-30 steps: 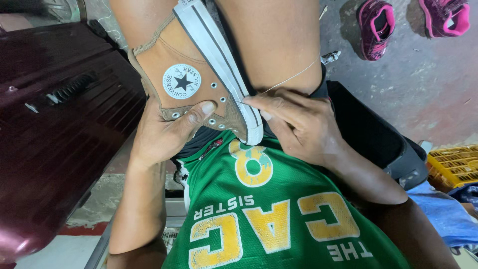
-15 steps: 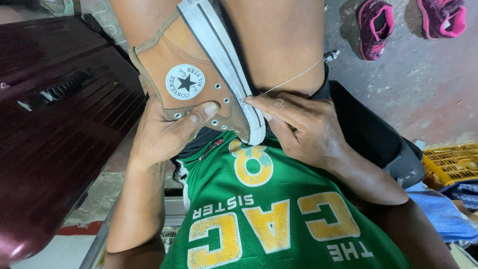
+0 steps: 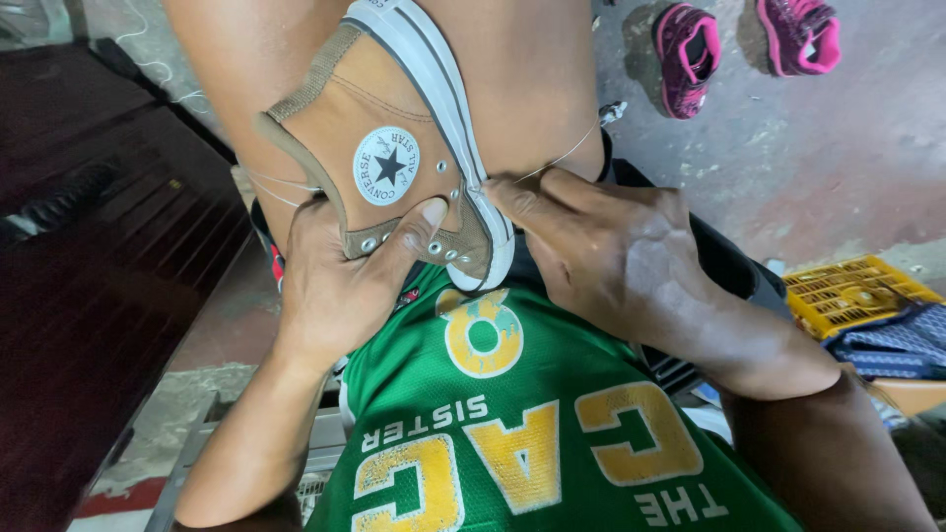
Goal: The person is sewing a brown Converse sneaker using a needle and white thread. They repeatedly insert the needle through the shoe's sole and pull the thread to secure the stitching.
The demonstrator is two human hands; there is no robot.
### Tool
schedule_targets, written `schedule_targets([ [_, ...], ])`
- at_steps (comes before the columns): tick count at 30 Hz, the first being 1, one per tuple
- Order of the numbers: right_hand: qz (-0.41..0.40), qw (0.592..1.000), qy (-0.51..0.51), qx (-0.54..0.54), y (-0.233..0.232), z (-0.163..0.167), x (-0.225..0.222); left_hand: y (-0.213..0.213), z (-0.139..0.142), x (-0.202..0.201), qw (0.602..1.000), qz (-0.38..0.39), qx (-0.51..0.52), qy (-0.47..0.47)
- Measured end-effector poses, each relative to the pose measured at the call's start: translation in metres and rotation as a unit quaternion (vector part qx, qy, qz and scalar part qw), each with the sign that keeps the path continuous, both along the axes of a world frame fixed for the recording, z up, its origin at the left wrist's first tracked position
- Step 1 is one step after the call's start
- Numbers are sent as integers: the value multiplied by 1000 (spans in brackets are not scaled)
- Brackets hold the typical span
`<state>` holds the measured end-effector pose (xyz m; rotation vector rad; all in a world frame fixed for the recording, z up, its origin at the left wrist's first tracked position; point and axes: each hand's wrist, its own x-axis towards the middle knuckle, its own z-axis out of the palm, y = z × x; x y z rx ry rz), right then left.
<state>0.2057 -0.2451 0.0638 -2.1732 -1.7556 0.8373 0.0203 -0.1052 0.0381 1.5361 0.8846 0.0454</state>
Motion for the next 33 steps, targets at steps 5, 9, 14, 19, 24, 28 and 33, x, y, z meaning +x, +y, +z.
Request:
schedule_targets([
  [5,70,997,-19,-15,17,7,11,4,-2,4,1000,-1,-2,-29],
  [9,164,984,-65,28,29,6,19,4,-8,8,999,18,-9,-27],
  [14,192,980,-59,11,43,-3,25,4,-14,4,998,18,9,-52],
  [19,158,987,1,-27,44,-12,26,3,-15,3,999,23,5,-36],
  [24,246,961,-82,95,37,-16,23,3,-14,6,999,31,9,-44],
  [28,196,977,-59,56,36,-21,23,2,-16,1,998,18,32,-43],
  [33,156,983,-45,87,29,-3,33,6,-21,-14,991,-25,-27,-128],
])
